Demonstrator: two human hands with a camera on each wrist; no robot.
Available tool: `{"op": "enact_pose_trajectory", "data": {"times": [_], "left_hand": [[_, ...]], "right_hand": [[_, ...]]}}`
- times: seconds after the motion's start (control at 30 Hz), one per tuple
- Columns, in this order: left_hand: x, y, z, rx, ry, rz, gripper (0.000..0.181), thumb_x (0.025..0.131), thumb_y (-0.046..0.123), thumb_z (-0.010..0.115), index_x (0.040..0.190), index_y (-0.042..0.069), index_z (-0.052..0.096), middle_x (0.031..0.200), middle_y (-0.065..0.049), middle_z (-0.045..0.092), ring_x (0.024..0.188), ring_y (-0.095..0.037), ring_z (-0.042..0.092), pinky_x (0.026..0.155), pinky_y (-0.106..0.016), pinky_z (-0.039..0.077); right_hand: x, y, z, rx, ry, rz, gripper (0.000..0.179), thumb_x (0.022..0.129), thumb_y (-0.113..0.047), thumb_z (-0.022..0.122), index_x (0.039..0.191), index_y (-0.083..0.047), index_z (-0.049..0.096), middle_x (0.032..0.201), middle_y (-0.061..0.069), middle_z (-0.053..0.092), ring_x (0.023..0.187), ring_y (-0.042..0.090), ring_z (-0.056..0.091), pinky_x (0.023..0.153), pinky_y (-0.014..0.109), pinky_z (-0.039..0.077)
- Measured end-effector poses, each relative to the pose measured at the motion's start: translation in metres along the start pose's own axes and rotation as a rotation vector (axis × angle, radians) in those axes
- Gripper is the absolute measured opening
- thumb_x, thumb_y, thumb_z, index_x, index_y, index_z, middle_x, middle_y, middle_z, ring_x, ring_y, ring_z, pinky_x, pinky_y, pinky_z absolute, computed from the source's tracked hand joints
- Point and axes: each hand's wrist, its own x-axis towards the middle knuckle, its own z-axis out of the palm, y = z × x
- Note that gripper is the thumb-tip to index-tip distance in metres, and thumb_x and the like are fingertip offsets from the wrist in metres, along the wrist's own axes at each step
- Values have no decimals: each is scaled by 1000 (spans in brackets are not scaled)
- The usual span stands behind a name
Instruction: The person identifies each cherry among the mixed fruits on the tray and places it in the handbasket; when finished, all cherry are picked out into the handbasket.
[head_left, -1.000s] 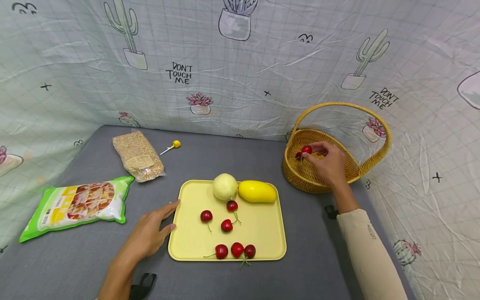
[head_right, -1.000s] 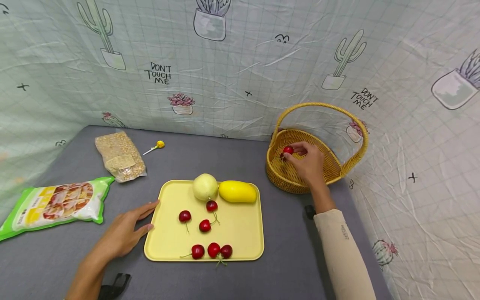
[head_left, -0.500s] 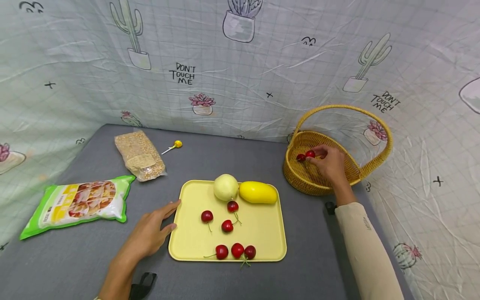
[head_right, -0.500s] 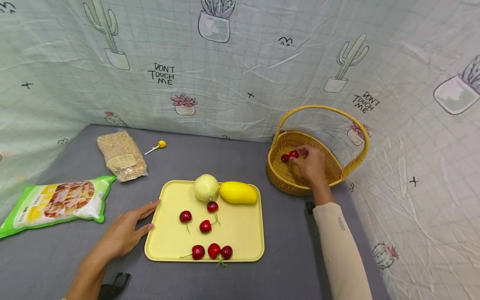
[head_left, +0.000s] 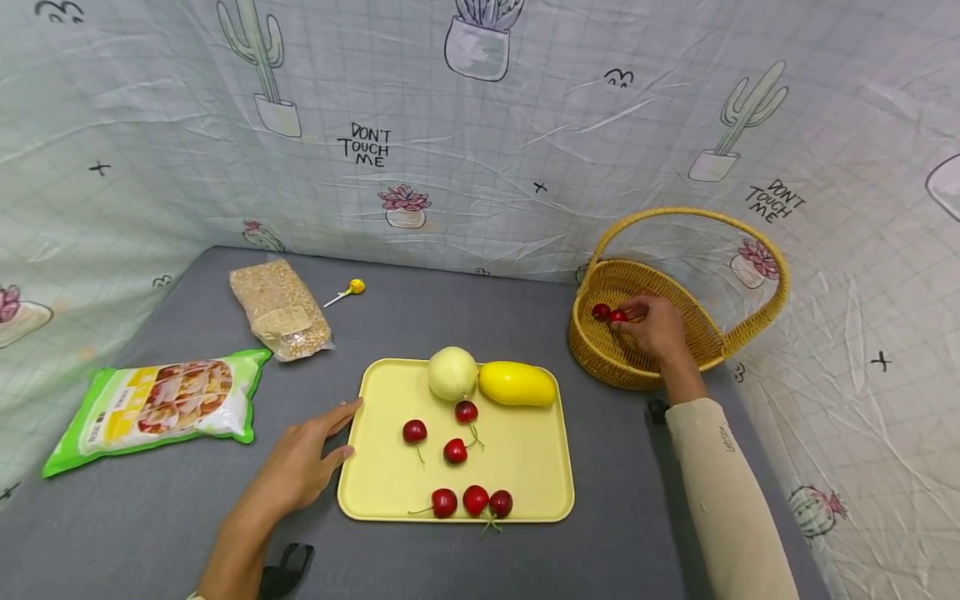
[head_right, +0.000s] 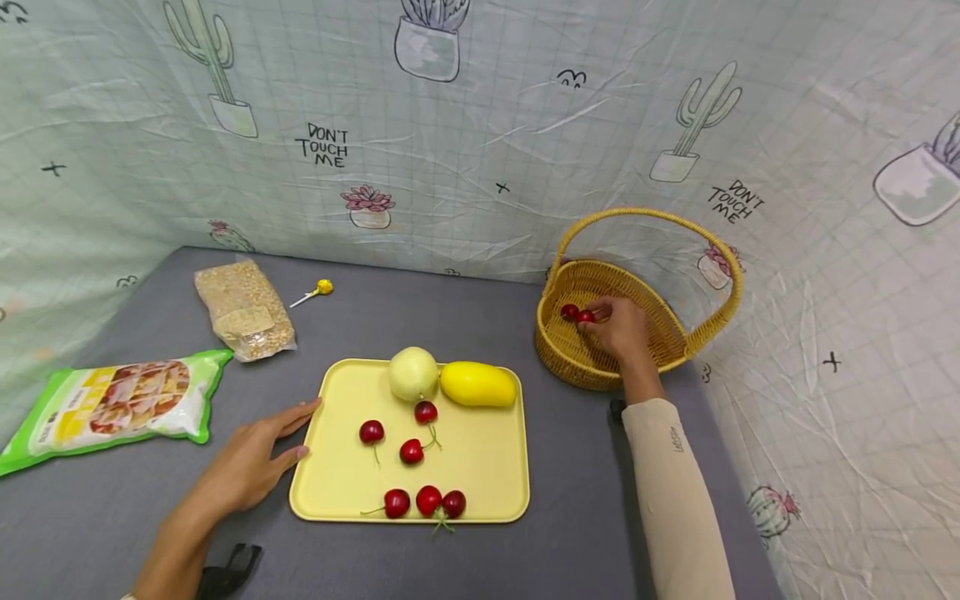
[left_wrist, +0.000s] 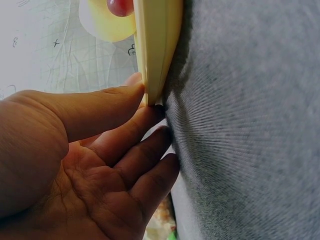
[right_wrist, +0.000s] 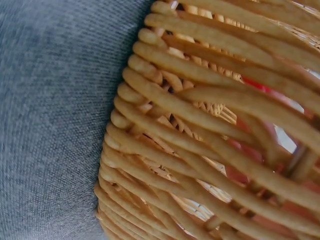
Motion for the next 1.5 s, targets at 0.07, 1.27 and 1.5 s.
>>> {"op": "enact_pose_trajectory", "data": {"times": [0.07,1.27,1.5], "left_hand": [[0,0,0,-1,2,2,67,95,3,76,158,7,52,154,-26,56,140,-51,55,111,-71,47],[0,-1,0,-2,2,-3,67,96,4,75,159,8,51,155,-26,55,141,-52,54,112,-70,46],[0,-1,0,1,3,-1,67,96,4,75,158,7,51,155,-24,56,142,-51,54,113,-70,46]], "right_hand": [[1,0,1,-11,-10,-10,34,95,-19,82,124,-3,75,116,24,75,107,39,67,95,56,56],[-21,-23,-8,185,416,-207,29,92,-24,86,115,-7,81,111,14,80,96,26,66,80,22,46],[-44,-54,-12,181,443,-357,30,85,-20,92,111,-7,83,105,13,81,96,29,67,80,25,48]]}}
